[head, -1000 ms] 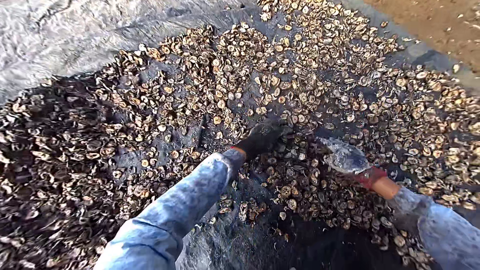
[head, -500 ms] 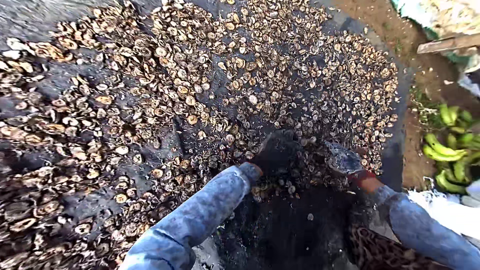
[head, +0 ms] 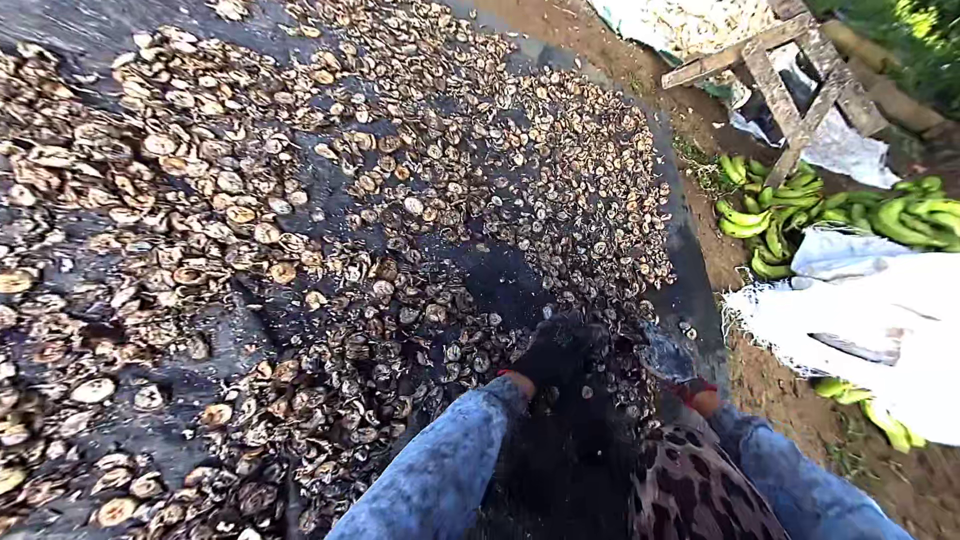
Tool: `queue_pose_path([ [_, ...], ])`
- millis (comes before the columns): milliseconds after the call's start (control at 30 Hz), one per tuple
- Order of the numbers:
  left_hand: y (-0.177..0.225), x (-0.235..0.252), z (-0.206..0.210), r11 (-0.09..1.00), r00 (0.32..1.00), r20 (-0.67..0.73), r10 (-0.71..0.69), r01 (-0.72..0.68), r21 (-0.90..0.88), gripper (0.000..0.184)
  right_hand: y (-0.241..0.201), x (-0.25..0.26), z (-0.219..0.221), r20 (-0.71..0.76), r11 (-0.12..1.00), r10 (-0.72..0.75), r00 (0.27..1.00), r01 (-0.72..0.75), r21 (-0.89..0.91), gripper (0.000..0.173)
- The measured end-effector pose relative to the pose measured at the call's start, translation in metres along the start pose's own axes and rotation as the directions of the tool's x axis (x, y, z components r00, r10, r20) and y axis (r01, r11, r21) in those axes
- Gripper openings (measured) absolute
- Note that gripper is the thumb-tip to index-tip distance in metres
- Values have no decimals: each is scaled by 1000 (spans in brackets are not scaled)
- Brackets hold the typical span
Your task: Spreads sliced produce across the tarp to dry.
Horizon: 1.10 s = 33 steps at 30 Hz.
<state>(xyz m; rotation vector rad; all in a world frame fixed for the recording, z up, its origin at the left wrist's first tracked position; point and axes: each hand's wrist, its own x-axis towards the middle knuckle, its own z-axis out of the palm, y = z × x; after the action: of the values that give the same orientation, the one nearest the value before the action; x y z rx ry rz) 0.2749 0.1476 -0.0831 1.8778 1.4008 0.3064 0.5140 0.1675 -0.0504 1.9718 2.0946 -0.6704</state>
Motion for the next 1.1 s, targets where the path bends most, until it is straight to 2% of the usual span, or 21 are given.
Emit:
queue_pose_path([
  [67,1,11,-18,1000,988,-152,22,-20,11,53,1,-5,-33,188,970,235,954,-243,21,47],
  [100,0,16,-27,998,961,-271,55,-48,34,58,1,8,-46,207,962,262,943,-271,20,47],
  [200,-1,27,-30,988,888,-458,39,33,149,59,18,76,-31,-51,989,50,997,-42,145,43],
  [267,-3,47,-9,968,924,-381,-39,130,215,70,3,100,-34,-97,982,-88,991,103,160,46],
  [333,-3,64,21,956,968,-247,-50,118,269,73,-14,129,-49,-114,973,-209,971,218,73,56],
  [400,3,80,29,941,983,-182,2,60,334,70,-3,177,-53,-238,967,-215,947,240,83,56],
  [467,6,104,31,924,967,-252,27,72,376,76,18,221,-47,-437,970,-181,881,233,67,56],
  [500,9,117,35,916,952,-307,17,108,386,82,23,214,-58,-424,976,-159,892,207,70,57],
  [567,21,130,46,913,939,-344,-23,160,375,92,22,170,-98,-65,990,-134,989,137,40,65],
  [600,29,129,53,915,953,-301,-31,149,375,92,39,161,-87,-48,979,-203,978,203,-2,66],
  [633,35,124,63,921,972,-233,-8,98,377,85,73,162,-42,-304,934,-345,888,358,-13,62],
  [667,41,114,70,924,989,-147,17,41,381,73,106,164,10,-604,859,-423,675,512,-30,54],
  [700,47,104,74,932,999,-46,19,-1,362,63,115,134,5,-344,896,-402,849,442,44,60],
  [733,49,97,71,939,999,15,29,-32,343,54,120,119,7,-243,909,-382,892,410,75,62],
  [767,47,93,64,940,997,-9,78,-71,332,48,126,115,16,-271,899,-390,880,428,93,61],
  [833,30,101,39,916,952,-203,229,-139,377,51,127,130,16,-428,871,-416,802,487,66,57],
  [867,23,108,20,892,918,-291,270,-125,434,56,115,130,-5,-428,885,-352,832,445,136,54],
  [933,13,131,-12,855,902,-398,169,67,514,59,85,144,-50,-363,954,-173,915,248,170,55],
  [1000,9,143,-15,847,913,-406,-40,246,471,68,71,167,-64,-345,976,-107,932,165,142,65],
  [1067,20,129,17,895,927,-371,-56,212,393,77,76,170,-42,-374,963,-178,910,239,122,69],
  [1100,31,113,36,923,949,-310,-65,175,343,84,77,154,-34,-280,962,-203,938,244,120,70],
])
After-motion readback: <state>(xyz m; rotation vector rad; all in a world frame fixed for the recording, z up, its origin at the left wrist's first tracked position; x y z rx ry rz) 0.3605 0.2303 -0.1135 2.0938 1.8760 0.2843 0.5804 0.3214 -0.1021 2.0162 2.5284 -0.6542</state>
